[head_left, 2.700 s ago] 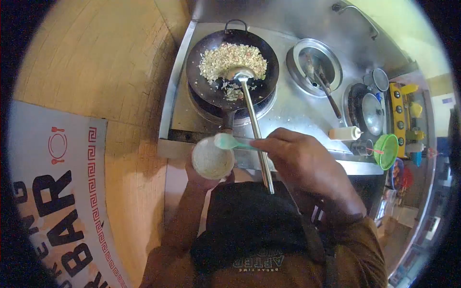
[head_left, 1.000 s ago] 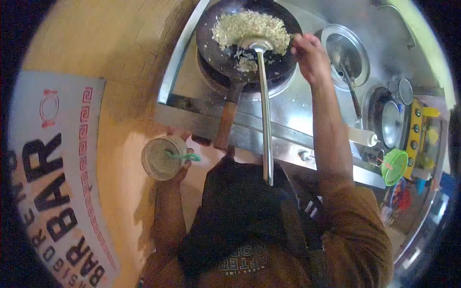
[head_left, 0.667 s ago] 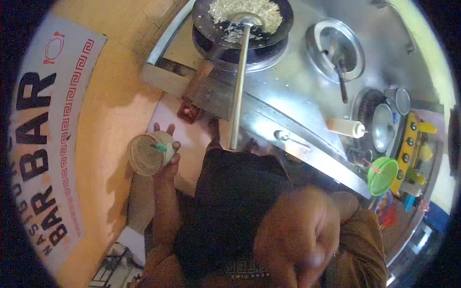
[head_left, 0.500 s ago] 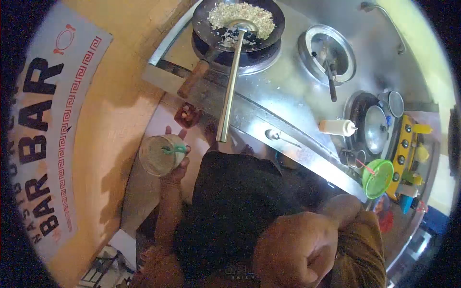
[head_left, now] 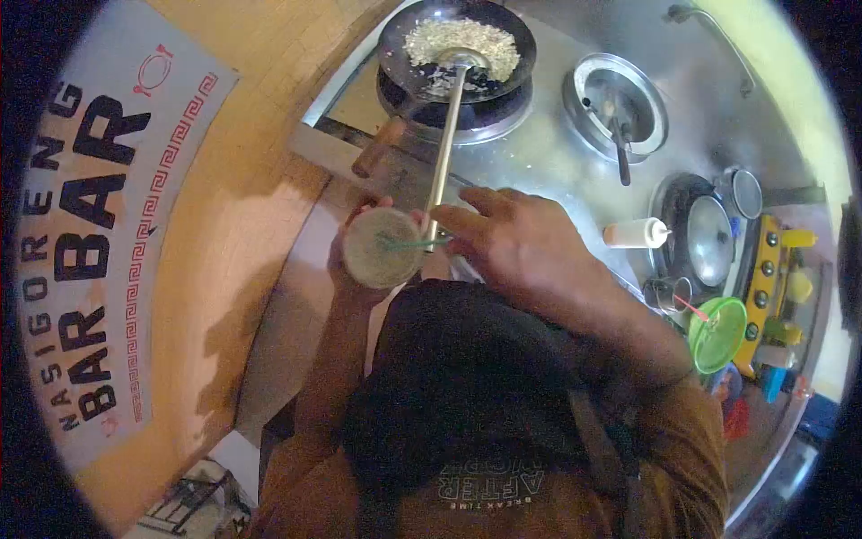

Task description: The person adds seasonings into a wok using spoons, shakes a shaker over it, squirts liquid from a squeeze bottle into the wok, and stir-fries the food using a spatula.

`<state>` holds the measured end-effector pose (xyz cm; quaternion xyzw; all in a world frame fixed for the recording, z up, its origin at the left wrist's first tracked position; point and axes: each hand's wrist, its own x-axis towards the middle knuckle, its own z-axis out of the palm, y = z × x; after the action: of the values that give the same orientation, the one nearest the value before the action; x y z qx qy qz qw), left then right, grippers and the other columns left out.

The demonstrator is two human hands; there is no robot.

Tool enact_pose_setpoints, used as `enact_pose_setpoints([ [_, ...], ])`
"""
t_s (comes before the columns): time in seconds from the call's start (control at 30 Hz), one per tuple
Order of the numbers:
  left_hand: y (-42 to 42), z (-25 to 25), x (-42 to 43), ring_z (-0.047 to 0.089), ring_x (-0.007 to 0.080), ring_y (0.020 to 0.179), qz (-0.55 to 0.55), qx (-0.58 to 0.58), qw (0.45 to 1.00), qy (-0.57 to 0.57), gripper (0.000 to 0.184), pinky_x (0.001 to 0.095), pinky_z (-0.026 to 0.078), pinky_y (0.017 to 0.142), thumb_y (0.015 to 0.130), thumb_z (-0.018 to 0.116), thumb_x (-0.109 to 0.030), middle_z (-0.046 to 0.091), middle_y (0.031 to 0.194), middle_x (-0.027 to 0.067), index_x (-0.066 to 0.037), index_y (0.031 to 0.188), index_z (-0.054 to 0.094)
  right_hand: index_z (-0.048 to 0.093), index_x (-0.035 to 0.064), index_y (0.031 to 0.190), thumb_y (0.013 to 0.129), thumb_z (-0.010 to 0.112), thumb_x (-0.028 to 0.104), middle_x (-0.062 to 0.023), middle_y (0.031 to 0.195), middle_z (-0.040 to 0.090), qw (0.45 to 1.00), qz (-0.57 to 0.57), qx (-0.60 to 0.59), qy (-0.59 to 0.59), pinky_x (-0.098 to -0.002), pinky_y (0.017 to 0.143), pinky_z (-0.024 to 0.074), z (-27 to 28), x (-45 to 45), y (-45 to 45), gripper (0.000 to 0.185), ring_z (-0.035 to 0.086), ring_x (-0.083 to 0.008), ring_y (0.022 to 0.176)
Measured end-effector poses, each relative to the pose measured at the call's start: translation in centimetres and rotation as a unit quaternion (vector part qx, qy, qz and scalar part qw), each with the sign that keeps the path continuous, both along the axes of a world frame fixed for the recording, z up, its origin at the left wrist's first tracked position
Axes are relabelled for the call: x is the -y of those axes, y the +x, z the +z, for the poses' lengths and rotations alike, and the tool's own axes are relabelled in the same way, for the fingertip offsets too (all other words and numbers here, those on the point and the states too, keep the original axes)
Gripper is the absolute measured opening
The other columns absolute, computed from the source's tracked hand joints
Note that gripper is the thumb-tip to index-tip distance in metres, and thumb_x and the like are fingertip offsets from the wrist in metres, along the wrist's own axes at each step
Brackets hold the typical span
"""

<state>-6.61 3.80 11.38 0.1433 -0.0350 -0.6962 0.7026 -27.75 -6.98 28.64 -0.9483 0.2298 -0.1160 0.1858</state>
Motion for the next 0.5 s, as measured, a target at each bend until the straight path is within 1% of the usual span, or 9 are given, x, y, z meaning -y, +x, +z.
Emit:
enact_pose_setpoints([
  [0.03, -0.5, 0.4, 0.5, 0.048, 0.0345, 0.118, 0.009, 0.002, 1.000, 0.006, 0.044, 0.0554, 0.045, 0.092, 0.091, 0.047, -0.038, 0.051, 0.128, 0.0112, -0.013, 0.128, 0.046, 0.061, 0.0088, 0.105, 0.079, 0.061, 0.015, -0.0128, 0.094, 0.063, 0.999, -0.007, -0.029, 0.020, -0.0403, 0.067, 0.0517, -0.4, 0.0, 0.3, 0.026, 0.062, -0.0295, 0.080],
  [0.1, -0.4, -0.6, 1.1, 0.050, 0.0348, 0.116, 0.048, 0.025, 0.998, 0.012, 0.038, 0.0541, 0.045, 0.093, 0.092, 0.046, -0.037, 0.052, 0.127, 0.0114, -0.014, 0.122, 0.051, 0.061, 0.0083, 0.104, 0.080, 0.059, 0.013, -0.0116, 0.087, 0.063, 0.994, -0.020, -0.090, 0.057, -0.0399, 0.064, 0.0515, -0.9, 0.2, 0.4, 0.025, 0.063, -0.0291, 0.077],
  [0.17, 0.1, -1.0, 2.2, 0.047, 0.0349, 0.120, 0.021, 0.045, 0.998, 0.035, 0.050, 0.0540, 0.042, 0.096, 0.089, 0.042, -0.045, 0.048, 0.130, 0.0154, -0.012, 0.127, 0.047, 0.061, 0.0093, 0.106, 0.078, 0.058, 0.015, -0.0111, 0.084, 0.062, 0.998, 0.012, -0.055, 0.024, -0.0401, 0.064, 0.0530, -0.8, 1.0, 0.1, 0.029, 0.063, -0.0294, 0.077],
  [0.23, 0.3, -0.2, 2.8, 0.040, 0.0367, 0.126, 0.003, 0.061, 0.996, 0.067, 0.073, 0.0552, 0.039, 0.098, 0.085, 0.037, -0.059, 0.040, 0.136, 0.0205, -0.007, 0.136, 0.037, 0.062, 0.0099, 0.105, 0.077, 0.057, 0.016, -0.0110, 0.080, 0.062, 0.999, 0.016, -0.043, -0.004, -0.0406, 0.063, 0.0536, -0.1, 1.5, -0.1, 0.030, 0.064, -0.0295, 0.075],
  [0.3, 0.5, 0.0, 3.4, 0.040, 0.0354, 0.126, 0.008, 0.052, 0.997, 0.062, 0.073, 0.0553, 0.038, 0.099, 0.085, 0.038, -0.059, 0.040, 0.137, 0.0192, -0.007, 0.136, 0.036, 0.063, 0.0101, 0.103, 0.076, 0.056, 0.014, -0.0113, 0.077, 0.061, 0.998, -0.003, -0.056, -0.028, -0.0412, 0.064, 0.0533, 1.6, 2.1, -0.2, 0.028, 0.064, -0.0296, 0.074],
  [0.33, 0.5, 0.1, 3.7, 0.040, 0.0348, 0.126, 0.011, 0.048, 0.997, 0.059, 0.073, 0.0554, 0.038, 0.099, 0.085, 0.039, -0.059, 0.040, 0.137, 0.0185, -0.007, 0.136, 0.036, 0.064, 0.0097, 0.101, 0.077, 0.057, 0.014, -0.0118, 0.076, 0.062, 0.998, 0.003, -0.056, -0.015, -0.0410, 0.064, 0.0532, 1.2, 2.5, 0.0, 0.026, 0.064, -0.0301, 0.073],
  [0.4, 0.4, 0.6, 4.5, 0.042, 0.0321, 0.125, 0.000, 0.035, 0.999, 0.024, 0.066, 0.0515, 0.035, 0.103, 0.088, 0.042, -0.052, 0.044, 0.135, 0.0163, -0.005, 0.134, 0.039, 0.066, 0.0088, 0.097, 0.077, 0.058, 0.014, -0.0128, 0.074, 0.063, 0.998, 0.013, -0.054, 0.011, -0.0405, 0.063, 0.0529, -0.9, 3.5, 0.3, 0.022, 0.064, -0.0310, 0.071],
  [0.43, 0.3, 0.8, 5.0, 0.043, 0.0307, 0.125, -0.005, 0.029, 1.000, 0.005, 0.062, 0.0495, 0.034, 0.104, 0.089, 0.044, -0.048, 0.045, 0.134, 0.0151, -0.004, 0.133, 0.041, 0.067, 0.0084, 0.095, 0.078, 0.059, 0.013, -0.0136, 0.075, 0.064, 0.997, -0.010, -0.017, 0.070, -0.0393, 0.063, 0.0527, -1.7, 4.2, 0.2, 0.020, 0.064, -0.0305, 0.070],
  [0.5, 0.1, 1.5, 6.5, 0.043, 0.0300, 0.125, -0.016, 0.051, 0.999, -0.004, 0.062, 0.0493, 0.034, 0.104, 0.090, 0.042, -0.048, 0.046, 0.133, 0.0149, -0.004, 0.133, 0.040, 0.069, 0.0075, 0.092, 0.080, 0.060, 0.013, -0.0151, 0.078, 0.066, 0.980, -0.050, 0.059, 0.185, -0.0369, 0.063, 0.0523, -3.2, 6.2, -0.8, 0.016, 0.064, -0.0294, 0.068],
])
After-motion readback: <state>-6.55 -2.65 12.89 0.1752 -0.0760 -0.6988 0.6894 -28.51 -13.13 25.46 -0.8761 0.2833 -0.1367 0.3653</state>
